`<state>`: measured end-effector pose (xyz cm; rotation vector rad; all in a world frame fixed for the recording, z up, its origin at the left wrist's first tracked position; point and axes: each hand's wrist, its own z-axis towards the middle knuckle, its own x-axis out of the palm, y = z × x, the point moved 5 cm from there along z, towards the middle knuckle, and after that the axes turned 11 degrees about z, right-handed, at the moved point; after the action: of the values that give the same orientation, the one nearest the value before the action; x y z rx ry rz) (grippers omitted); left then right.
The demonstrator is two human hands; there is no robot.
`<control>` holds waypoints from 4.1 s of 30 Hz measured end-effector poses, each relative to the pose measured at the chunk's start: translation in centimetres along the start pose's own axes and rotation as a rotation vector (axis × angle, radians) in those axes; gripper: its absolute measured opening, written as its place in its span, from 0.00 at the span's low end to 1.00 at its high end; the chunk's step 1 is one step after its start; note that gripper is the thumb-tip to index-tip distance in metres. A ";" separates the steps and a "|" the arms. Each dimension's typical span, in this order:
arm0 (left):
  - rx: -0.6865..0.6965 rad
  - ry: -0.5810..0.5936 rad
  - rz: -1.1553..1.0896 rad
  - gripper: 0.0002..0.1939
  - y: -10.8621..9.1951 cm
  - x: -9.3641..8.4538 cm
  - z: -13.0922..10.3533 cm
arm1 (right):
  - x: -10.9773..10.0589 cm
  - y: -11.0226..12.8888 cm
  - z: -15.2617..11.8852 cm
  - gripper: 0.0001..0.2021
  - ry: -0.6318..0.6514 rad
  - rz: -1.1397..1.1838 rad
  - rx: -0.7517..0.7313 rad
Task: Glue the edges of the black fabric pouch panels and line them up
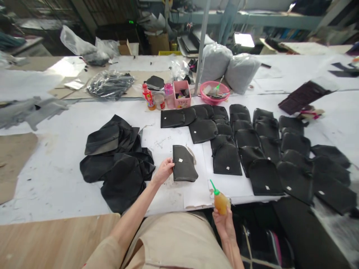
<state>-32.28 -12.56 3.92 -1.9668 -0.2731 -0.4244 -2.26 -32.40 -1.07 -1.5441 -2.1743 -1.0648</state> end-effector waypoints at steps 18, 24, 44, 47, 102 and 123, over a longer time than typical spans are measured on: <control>0.227 -0.064 -0.161 0.16 -6.5 4.1 19.1 | -1.6 -0.9 2.1 0.24 -0.184 0.077 -0.019; 0.229 -0.069 -0.185 0.17 -5.0 3.5 21.9 | -2.6 -1.2 3.2 0.24 -0.222 0.033 -0.014; 0.032 -0.427 0.493 0.12 -1.2 -4.8 20.0 | 0.2 -1.6 4.7 0.24 -0.224 -0.041 0.044; 0.137 -0.471 0.909 0.09 -2.2 -5.3 15.7 | 1.0 -1.3 5.0 0.22 -0.169 -0.075 0.082; 0.270 -0.237 1.338 0.20 6.4 -3.9 -7.8 | 5.9 0.2 4.4 0.22 0.069 -0.267 0.222; 0.110 0.187 1.972 0.13 5.2 3.1 0.5 | 4.6 0.6 5.6 0.21 0.076 -0.178 0.178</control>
<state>-27.43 -14.29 0.69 -1.2339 1.5974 0.6872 -2.51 -25.20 -2.02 -1.2342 -2.3177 -0.9334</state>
